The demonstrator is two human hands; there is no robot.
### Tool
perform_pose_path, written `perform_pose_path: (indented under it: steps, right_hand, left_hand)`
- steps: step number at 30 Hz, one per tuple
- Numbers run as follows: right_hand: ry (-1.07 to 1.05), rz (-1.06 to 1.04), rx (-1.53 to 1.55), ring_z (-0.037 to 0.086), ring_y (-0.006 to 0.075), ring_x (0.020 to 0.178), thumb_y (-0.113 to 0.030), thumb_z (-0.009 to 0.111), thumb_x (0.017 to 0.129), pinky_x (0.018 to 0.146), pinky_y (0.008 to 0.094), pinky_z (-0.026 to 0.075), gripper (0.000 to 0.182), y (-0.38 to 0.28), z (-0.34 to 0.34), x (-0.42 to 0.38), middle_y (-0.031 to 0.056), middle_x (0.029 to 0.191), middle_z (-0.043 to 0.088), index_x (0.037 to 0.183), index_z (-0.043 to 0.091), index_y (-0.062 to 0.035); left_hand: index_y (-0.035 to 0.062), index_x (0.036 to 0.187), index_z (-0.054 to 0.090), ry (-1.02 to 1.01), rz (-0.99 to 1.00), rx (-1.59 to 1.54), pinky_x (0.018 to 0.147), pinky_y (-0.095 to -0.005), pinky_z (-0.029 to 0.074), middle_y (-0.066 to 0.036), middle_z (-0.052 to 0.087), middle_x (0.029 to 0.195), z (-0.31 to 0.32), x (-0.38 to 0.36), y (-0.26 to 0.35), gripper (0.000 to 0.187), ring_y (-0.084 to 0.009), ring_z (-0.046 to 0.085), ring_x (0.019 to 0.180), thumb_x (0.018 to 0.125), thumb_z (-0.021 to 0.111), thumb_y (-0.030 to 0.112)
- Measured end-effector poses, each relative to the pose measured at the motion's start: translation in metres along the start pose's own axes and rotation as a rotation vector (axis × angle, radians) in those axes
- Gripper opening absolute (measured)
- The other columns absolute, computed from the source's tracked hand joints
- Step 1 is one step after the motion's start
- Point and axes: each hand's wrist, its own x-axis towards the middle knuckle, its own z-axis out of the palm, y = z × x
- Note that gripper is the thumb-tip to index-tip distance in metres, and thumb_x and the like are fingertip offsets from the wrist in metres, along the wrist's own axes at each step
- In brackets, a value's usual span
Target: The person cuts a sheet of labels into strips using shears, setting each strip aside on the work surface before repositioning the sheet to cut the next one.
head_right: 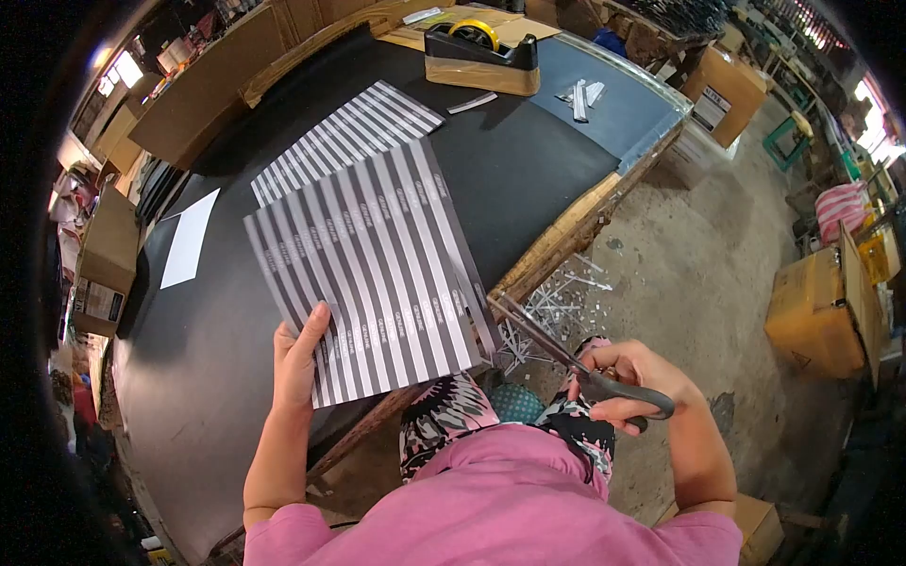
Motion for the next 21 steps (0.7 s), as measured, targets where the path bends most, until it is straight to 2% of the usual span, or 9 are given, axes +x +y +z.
perform_pose_path:
  steps: [1, 5, 7, 15, 18, 21]
  right_hand:
    - [0.044, 0.027, 0.029, 0.052, 0.0116, 0.04, -0.007, 0.068, 0.068, 0.037, 0.0218, 0.038, 0.036, 0.001, 0.001, -0.001, 0.0057, 0.052, 0.053, 0.097, 0.055, 0.0092]
    - [0.011, 0.058, 0.101, 0.052, 0.0128, 0.038, -0.006, 0.067, 0.07, 0.036, 0.023, 0.038, 0.03, 0.008, 0.011, 0.0, 0.0062, 0.049, 0.052, 0.092, 0.054, 0.0085]
    - [-0.031, 0.042, 0.108, 0.051, 0.0104, 0.039, -0.004, 0.063, 0.076, 0.037, 0.0227, 0.038, 0.025, 0.011, 0.014, 0.004, 0.0048, 0.053, 0.053, 0.097, 0.053, 0.0053]
    - [-0.081, -0.008, 0.247, 0.051, 0.0125, 0.039, -0.009, 0.061, 0.073, 0.037, 0.0233, 0.039, 0.031, 0.018, 0.027, 0.027, 0.0076, 0.053, 0.054, 0.098, 0.052, 0.0072]
    - [0.003, -0.124, 0.214, 0.052, 0.0129, 0.04, -0.009, 0.06, 0.073, 0.038, 0.0238, 0.041, 0.029, 0.016, 0.035, 0.038, 0.008, 0.054, 0.054, 0.095, 0.053, 0.0079]
    - [0.092, -0.122, 0.173, 0.053, 0.0131, 0.04, -0.01, 0.06, 0.073, 0.038, 0.0245, 0.042, 0.028, 0.016, 0.041, 0.043, 0.008, 0.055, 0.055, 0.094, 0.053, 0.0076]
  left_hand:
    - [-0.0013, 0.1, 0.059, 0.02, 0.085, 0.03, 0.065, -0.0235, 0.051, -0.007, 0.064, 0.09, 0.0, -0.001, 0.0, 0.026, -0.0091, 0.061, 0.074, 0.087, 0.062, 0.021]
    - [-0.0009, 0.097, 0.062, 0.063, 0.227, 0.11, 0.072, -0.0234, 0.047, -0.006, 0.064, 0.091, -0.001, 0.001, -0.007, 0.024, -0.0087, 0.058, 0.081, 0.088, 0.062, 0.022]
    - [-0.001, 0.097, 0.062, 0.061, 0.218, 0.126, 0.073, -0.0235, 0.046, -0.006, 0.064, 0.092, -0.003, 0.0, -0.008, 0.025, -0.0088, 0.058, 0.082, 0.088, 0.062, 0.022]
    - [-0.0034, 0.1, 0.061, 0.013, 0.176, 0.172, 0.073, -0.0243, 0.046, -0.007, 0.064, 0.094, 0.004, -0.009, -0.007, 0.029, -0.0103, 0.058, 0.082, 0.088, 0.062, 0.022]
    - [-0.0043, 0.1, 0.06, -0.021, 0.165, 0.168, 0.072, -0.0246, 0.046, -0.007, 0.064, 0.093, 0.007, -0.012, -0.008, 0.03, -0.0107, 0.058, 0.082, 0.088, 0.062, 0.023]
    - [-0.0044, 0.098, 0.061, -0.021, 0.213, 0.174, 0.072, -0.0245, 0.046, -0.007, 0.064, 0.092, 0.008, -0.013, -0.011, 0.029, -0.0103, 0.057, 0.081, 0.088, 0.062, 0.023]
